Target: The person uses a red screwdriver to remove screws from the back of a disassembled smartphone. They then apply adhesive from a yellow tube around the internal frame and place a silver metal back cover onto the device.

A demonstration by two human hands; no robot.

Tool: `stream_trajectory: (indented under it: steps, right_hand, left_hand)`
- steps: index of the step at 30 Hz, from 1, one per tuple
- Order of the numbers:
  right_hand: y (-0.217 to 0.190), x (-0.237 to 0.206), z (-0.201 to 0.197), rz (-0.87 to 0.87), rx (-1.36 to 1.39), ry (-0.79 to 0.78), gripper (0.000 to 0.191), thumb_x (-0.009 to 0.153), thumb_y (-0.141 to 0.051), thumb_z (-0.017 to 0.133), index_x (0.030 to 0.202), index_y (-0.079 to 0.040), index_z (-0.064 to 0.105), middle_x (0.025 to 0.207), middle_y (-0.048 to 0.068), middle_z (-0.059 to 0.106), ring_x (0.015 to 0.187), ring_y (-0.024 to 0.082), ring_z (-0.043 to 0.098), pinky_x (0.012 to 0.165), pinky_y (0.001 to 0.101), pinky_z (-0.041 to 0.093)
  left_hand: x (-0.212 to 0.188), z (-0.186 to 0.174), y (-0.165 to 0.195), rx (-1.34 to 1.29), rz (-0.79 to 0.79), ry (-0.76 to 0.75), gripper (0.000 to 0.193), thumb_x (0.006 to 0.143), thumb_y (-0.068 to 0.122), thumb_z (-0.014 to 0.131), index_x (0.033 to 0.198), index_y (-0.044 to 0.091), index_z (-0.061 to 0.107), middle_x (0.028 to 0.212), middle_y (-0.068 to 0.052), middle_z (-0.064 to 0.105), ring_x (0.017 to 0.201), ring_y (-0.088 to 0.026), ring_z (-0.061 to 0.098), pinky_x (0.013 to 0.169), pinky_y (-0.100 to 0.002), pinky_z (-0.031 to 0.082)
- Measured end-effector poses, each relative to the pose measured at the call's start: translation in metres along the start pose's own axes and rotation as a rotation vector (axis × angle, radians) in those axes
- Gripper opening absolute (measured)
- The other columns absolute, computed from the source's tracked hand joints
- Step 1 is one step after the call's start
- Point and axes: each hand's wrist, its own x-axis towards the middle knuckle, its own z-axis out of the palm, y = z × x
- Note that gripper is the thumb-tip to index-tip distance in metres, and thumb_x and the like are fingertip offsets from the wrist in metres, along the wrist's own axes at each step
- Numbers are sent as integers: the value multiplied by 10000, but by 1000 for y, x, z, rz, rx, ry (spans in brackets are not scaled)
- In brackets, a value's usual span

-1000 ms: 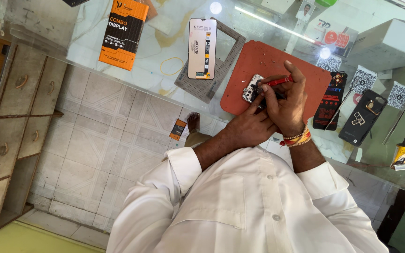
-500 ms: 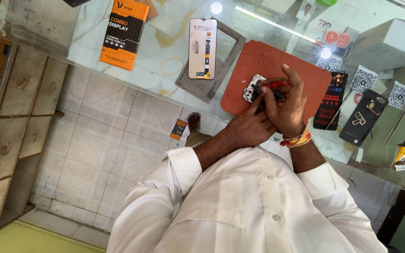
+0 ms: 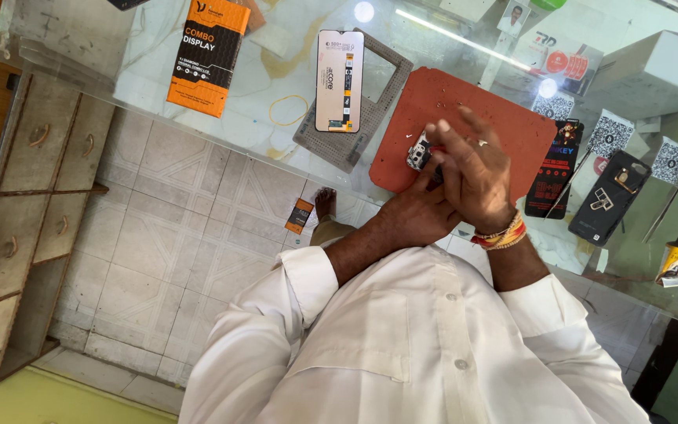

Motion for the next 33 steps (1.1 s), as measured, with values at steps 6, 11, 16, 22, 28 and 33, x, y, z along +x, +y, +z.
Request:
stream_trajectory:
  steps: [6, 11, 16, 22, 28, 33]
  right_hand:
    - [-7, 11, -6, 85, -64, 26, 499, 902, 26, 749, 1369, 12, 574, 1021, 140, 753, 919, 350, 695, 1041, 522, 515]
    - [-4, 9, -4, 11, -52, 53, 493, 984, -13, 791, 1427, -73, 584, 980, 50, 733, 813, 228, 693, 1111, 526, 467]
    - [3, 5, 1, 32, 190, 43, 477, 1075, 36, 641, 1519, -46, 487, 1224, 132, 731, 994, 274, 743, 1184, 514, 470]
    - [4, 2, -4, 35, 38, 2, 465, 1043, 22, 678, 1483, -24, 534, 1218, 160, 755, 933, 281, 721, 1175, 520, 457]
    - [1, 8, -3, 70, -163, 35, 474, 894, -146, 889, 1305, -56, 670, 736, 62, 669, 627, 237, 616, 1104, 549, 475]
    - [-4, 11, -7, 46, 13, 25, 414, 1019, 31, 697, 1416, -26, 596, 1061, 119, 762, 938, 240, 722, 1174, 529, 467]
  left_hand:
    - [2, -4, -1, 45, 12, 80, 274, 994, 239, 616, 1158, 50, 728, 1264, -132, 684, 1297, -317, 578, 1154, -745, 324]
    - [2, 0, 0, 4, 20, 27, 235, 1010, 226, 613, 1136, 68, 734, 1245, -117, 684, 1302, -295, 587, 1162, -777, 316]
    - [2, 3, -2, 33, 30, 96, 253, 1006, 236, 607, 1148, 70, 735, 1261, -164, 678, 1296, -310, 566, 1164, -773, 279]
    - [1, 5, -3, 51, 37, 60, 242, 1006, 225, 604, 1155, 82, 731, 1272, -119, 675, 1339, -315, 567, 1196, -752, 238]
    - [3, 4, -2, 55, 46, -5, 243, 1014, 244, 618, 1151, 81, 736, 1263, -121, 651, 1309, -336, 568, 1136, -798, 289]
    - [3, 3, -3, 34, 38, 121, 259, 998, 232, 612, 1178, 93, 737, 1311, -139, 647, 1345, -329, 552, 1153, -778, 311]
